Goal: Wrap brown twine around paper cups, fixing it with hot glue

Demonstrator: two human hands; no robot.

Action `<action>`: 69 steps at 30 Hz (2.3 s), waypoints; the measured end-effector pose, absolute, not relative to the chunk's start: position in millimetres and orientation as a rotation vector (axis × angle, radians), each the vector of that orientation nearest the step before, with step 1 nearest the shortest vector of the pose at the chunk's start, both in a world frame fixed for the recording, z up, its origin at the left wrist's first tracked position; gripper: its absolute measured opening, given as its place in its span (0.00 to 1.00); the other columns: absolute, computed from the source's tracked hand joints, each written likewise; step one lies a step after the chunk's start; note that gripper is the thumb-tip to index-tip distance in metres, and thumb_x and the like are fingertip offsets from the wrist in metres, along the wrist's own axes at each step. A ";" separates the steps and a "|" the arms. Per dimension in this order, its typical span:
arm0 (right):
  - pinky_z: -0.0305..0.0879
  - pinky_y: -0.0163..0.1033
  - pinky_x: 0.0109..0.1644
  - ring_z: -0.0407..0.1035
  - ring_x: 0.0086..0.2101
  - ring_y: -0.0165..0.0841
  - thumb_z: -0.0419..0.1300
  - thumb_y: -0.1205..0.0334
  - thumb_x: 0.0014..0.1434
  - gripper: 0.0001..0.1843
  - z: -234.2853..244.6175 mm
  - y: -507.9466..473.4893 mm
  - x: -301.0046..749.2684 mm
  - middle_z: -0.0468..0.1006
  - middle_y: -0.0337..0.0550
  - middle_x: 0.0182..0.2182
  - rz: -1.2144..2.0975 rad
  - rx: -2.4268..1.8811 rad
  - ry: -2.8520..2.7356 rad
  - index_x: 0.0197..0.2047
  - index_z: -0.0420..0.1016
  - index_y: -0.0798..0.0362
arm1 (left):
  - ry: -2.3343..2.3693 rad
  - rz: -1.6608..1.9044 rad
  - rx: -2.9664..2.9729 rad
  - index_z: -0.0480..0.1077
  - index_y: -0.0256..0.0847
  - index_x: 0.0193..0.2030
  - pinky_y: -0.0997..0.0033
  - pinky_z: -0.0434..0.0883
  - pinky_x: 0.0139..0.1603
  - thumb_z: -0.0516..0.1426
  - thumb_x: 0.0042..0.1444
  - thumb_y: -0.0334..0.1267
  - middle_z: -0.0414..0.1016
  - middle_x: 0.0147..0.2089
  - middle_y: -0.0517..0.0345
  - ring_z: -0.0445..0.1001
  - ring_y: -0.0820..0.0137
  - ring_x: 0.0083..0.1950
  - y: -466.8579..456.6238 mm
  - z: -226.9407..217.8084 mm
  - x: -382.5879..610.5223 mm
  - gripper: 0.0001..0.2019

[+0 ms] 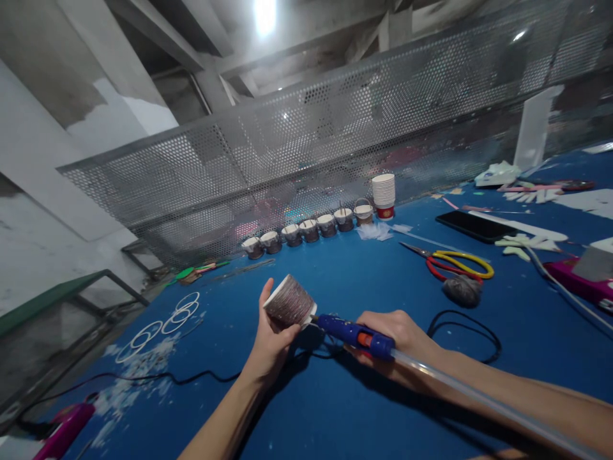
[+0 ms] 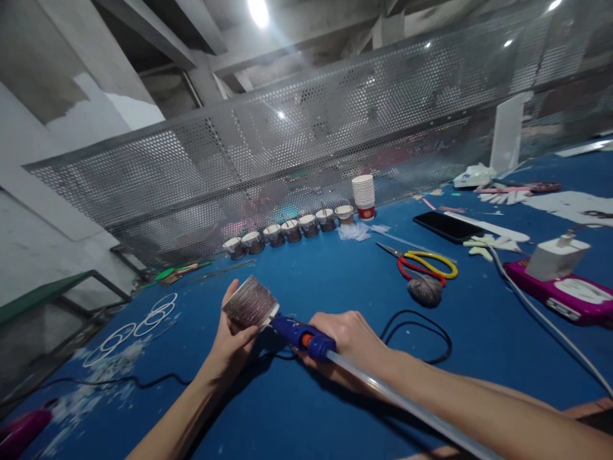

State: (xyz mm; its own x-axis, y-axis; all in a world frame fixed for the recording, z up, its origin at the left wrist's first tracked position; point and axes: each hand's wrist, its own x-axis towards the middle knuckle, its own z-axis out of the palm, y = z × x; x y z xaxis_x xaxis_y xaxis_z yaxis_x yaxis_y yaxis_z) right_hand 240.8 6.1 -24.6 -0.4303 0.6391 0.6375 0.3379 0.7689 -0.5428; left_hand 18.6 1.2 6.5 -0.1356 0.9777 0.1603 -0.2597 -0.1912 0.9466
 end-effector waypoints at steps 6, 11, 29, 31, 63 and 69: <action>0.56 0.33 0.24 0.66 0.20 0.28 0.56 0.55 0.60 0.11 -24.4 4.8 239.5 0.75 0.41 0.23 0.406 -0.753 -2.022 0.31 0.70 0.53 | 0.984 1.511 1.102 0.50 0.57 0.70 0.54 0.66 0.60 0.72 0.35 0.41 0.71 0.59 0.51 0.73 0.55 0.56 0.4 5.4 16.3 0.55; 0.58 0.33 0.25 0.66 0.20 0.28 0.56 0.56 0.61 0.11 -14.4 2.9 244.2 0.76 0.41 0.23 0.435 -0.740 -2.087 0.32 0.70 0.53 | 0.968 1.484 1.119 0.45 0.57 0.72 0.50 0.66 0.60 0.72 0.36 0.41 0.71 0.59 0.50 0.74 0.53 0.56 0.0 6.0 14.0 0.58; 0.58 0.32 0.26 0.67 0.21 0.28 0.55 0.56 0.61 0.11 0.4 -0.2 249.5 0.75 0.40 0.23 0.540 -0.774 -2.104 0.30 0.69 0.52 | 0.890 1.455 1.075 0.42 0.56 0.72 0.49 0.63 0.63 0.72 0.36 0.38 0.75 0.56 0.48 0.72 0.50 0.59 -4.9 13.7 17.5 0.59; 0.59 0.33 0.26 0.67 0.22 0.28 0.55 0.56 0.61 0.11 -0.1 -0.5 249.4 0.76 0.41 0.24 0.560 -0.776 -2.119 0.30 0.70 0.52 | 0.898 1.441 1.079 0.42 0.57 0.72 0.49 0.62 0.63 0.71 0.37 0.38 0.75 0.56 0.49 0.72 0.50 0.59 -5.6 13.7 16.7 0.59; 0.54 0.33 0.25 0.62 0.19 0.27 0.54 0.51 0.62 0.16 -0.9 -2.1 247.4 0.73 0.38 0.20 0.511 -0.841 -2.082 0.27 0.68 0.52 | 0.889 1.379 1.086 0.45 0.61 0.71 0.48 0.62 0.64 0.69 0.42 0.37 0.74 0.59 0.52 0.70 0.50 0.61 -3.9 9.0 5.7 0.53; 0.53 0.34 0.25 0.64 0.19 0.28 0.54 0.53 0.61 0.15 -8.0 -4.7 240.7 0.74 0.41 0.21 0.389 -0.775 -2.125 0.29 0.71 0.54 | 0.914 1.432 1.065 0.44 0.59 0.72 0.48 0.64 0.63 0.71 0.38 0.38 0.74 0.58 0.50 0.71 0.50 0.60 -4.4 10.6 14.2 0.57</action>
